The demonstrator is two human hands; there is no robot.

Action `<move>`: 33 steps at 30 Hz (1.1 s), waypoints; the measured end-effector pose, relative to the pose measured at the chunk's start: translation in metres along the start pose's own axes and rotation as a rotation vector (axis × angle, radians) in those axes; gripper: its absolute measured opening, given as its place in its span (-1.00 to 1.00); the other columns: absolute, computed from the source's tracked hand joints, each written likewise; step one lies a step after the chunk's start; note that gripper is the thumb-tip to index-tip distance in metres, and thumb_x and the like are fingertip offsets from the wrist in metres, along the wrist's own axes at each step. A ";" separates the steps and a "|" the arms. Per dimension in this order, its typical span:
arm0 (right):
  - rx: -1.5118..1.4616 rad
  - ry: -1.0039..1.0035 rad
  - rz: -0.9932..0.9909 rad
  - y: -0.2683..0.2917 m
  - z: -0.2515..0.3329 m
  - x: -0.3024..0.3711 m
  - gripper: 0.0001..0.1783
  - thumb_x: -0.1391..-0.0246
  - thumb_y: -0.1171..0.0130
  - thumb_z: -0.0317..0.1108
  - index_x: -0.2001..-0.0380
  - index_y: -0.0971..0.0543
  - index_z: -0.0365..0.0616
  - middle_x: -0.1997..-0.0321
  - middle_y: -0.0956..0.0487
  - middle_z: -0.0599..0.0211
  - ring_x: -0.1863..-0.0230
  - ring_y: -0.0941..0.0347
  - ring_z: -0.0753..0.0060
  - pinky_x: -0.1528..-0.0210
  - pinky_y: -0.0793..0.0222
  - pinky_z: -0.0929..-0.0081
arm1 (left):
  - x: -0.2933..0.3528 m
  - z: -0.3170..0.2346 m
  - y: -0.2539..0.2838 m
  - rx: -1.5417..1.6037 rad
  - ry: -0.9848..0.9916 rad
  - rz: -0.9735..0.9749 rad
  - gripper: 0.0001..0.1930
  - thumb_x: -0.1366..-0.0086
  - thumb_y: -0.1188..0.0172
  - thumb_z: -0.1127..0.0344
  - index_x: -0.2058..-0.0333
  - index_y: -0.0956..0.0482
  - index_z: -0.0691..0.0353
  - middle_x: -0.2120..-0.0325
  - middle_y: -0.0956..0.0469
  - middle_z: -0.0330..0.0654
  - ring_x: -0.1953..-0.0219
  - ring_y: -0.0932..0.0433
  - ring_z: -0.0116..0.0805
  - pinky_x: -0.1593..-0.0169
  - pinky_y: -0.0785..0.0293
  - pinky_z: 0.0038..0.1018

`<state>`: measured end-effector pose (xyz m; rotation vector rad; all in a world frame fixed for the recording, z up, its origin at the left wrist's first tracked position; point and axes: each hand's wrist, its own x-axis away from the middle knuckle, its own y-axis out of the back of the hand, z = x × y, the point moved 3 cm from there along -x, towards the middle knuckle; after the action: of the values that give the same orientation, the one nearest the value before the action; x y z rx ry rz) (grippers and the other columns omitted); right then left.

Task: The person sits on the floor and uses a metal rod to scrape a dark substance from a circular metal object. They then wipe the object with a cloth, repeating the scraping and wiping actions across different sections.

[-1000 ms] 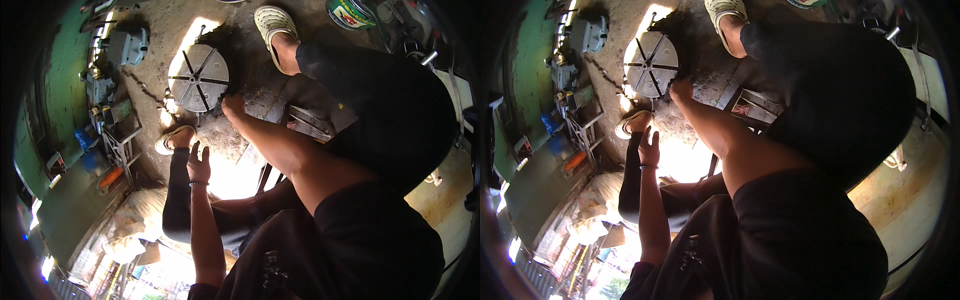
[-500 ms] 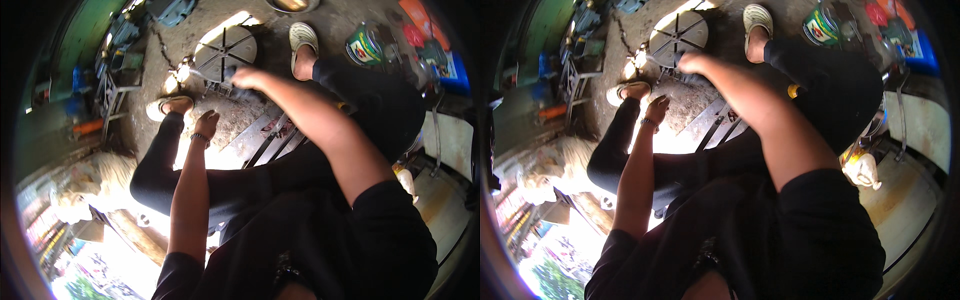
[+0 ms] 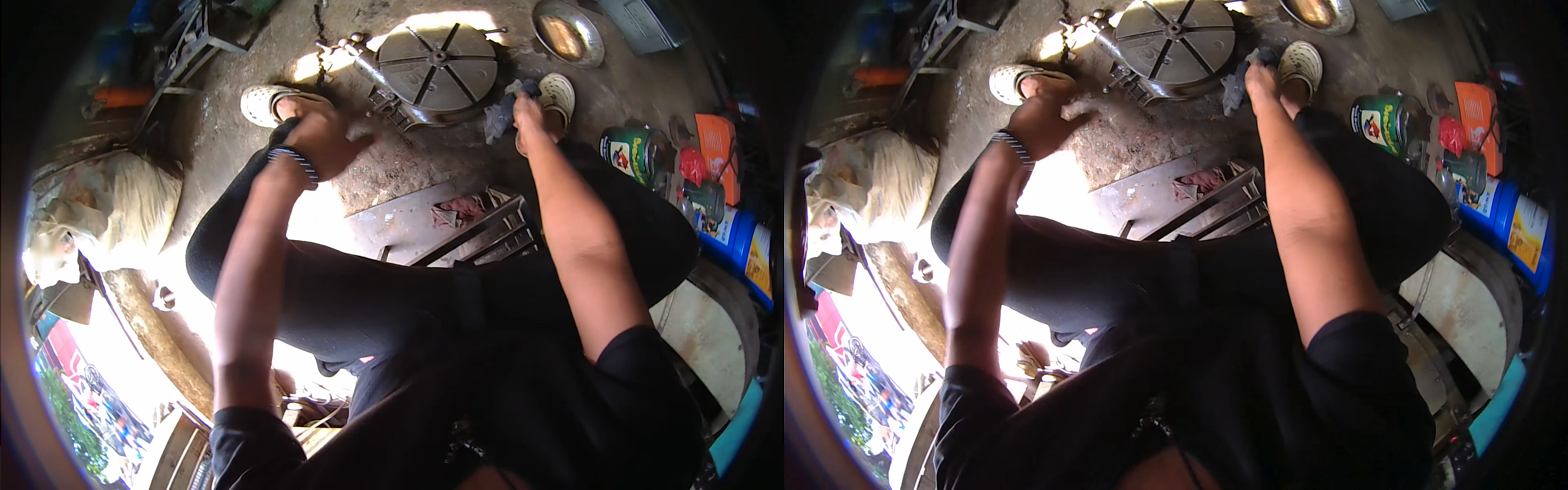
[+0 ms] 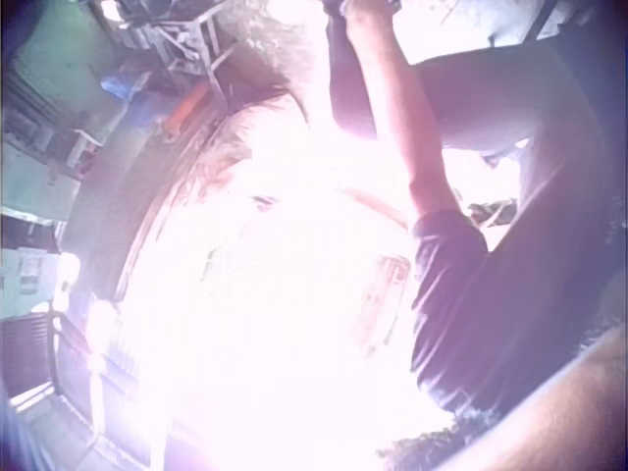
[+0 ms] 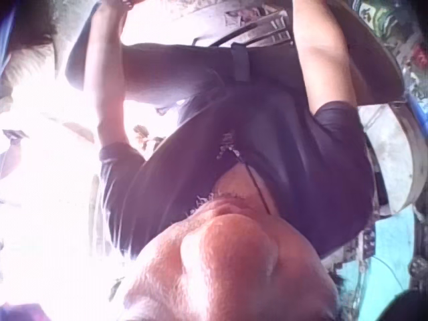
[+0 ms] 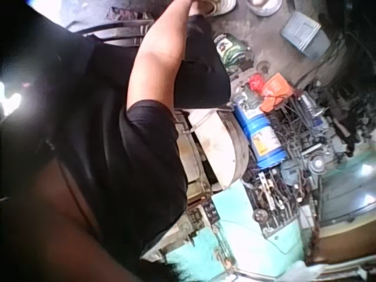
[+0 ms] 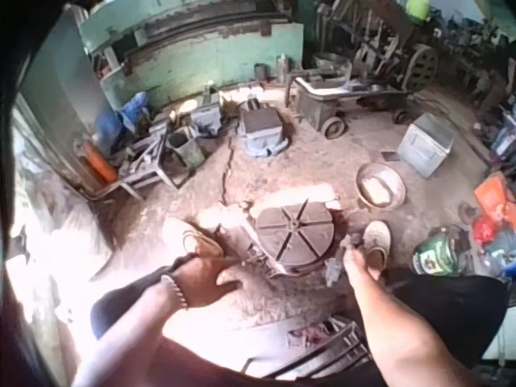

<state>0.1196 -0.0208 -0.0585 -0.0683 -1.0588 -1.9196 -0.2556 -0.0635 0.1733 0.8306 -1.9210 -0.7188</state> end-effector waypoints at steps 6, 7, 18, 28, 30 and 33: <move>0.334 0.269 0.220 -0.088 -0.024 0.023 -0.39 -0.09 0.03 0.07 0.01 -0.54 -0.23 -0.04 -0.51 -0.22 -0.15 -0.36 -0.26 -0.22 -0.25 0.13 | 0.016 0.070 0.105 0.376 -0.045 -0.516 -0.52 -0.32 -0.19 0.19 -0.15 -0.40 0.27 -0.01 -0.54 0.06 -0.07 -0.53 -0.14 -0.10 -0.43 -0.38; 0.460 0.226 0.313 -0.094 -0.030 0.021 -0.38 -0.07 0.00 0.08 0.00 -0.54 -0.20 -0.03 -0.52 -0.20 -0.15 -0.36 -0.25 -0.22 -0.26 0.14 | 0.018 0.076 0.107 0.096 0.112 -0.498 -0.51 -0.30 -0.21 0.17 -0.16 -0.41 0.20 -0.03 -0.53 0.06 -0.09 -0.52 -0.12 -0.11 -0.42 -0.35; 0.532 0.421 0.105 -0.104 -0.024 0.038 -0.44 0.01 -0.13 0.04 0.20 -0.58 -0.32 0.10 -0.55 -0.26 0.03 -0.48 -0.23 -0.06 -0.39 0.11 | 0.022 0.093 0.124 0.094 0.112 -0.441 -0.49 -0.24 -0.27 0.16 -0.16 -0.45 0.11 -0.03 -0.53 -0.01 -0.11 -0.50 -0.17 -0.14 -0.39 -0.31; 0.510 0.154 0.251 -0.112 0.028 0.114 -0.46 0.08 -0.12 -0.03 0.25 -0.56 -0.36 0.19 -0.56 -0.30 0.02 -0.48 -0.24 -0.04 -0.37 0.09 | 0.032 0.031 0.129 0.079 -0.108 -0.577 -0.48 -0.14 -0.27 0.17 -0.01 -0.48 0.40 0.18 -0.60 0.11 0.18 -0.63 -0.01 0.10 -0.52 -0.31; 0.514 0.226 0.232 -0.132 0.025 0.122 -0.46 0.10 -0.13 -0.02 0.29 -0.57 -0.37 0.19 -0.57 -0.32 0.05 -0.49 -0.29 -0.04 -0.39 0.07 | 0.025 0.054 0.122 0.134 -0.072 -0.448 -0.52 -0.25 -0.25 0.20 -0.14 -0.46 0.13 0.06 -0.58 0.04 -0.04 -0.55 -0.11 -0.11 -0.40 -0.30; 0.460 0.295 0.248 -0.130 0.027 0.128 -0.56 0.08 -0.14 -0.08 0.31 -0.57 -0.28 0.24 -0.59 -0.21 0.10 -0.51 -0.24 0.01 -0.42 0.05 | 0.021 0.053 0.114 0.211 -0.067 -0.432 -0.51 -0.23 -0.27 0.21 -0.13 -0.46 0.14 0.09 -0.59 0.05 0.00 -0.57 -0.09 -0.11 -0.41 -0.30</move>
<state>-0.0601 -0.0628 -0.0697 0.3196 -1.1983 -1.3791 -0.3402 -0.0029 0.2473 1.3962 -1.9181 -0.8121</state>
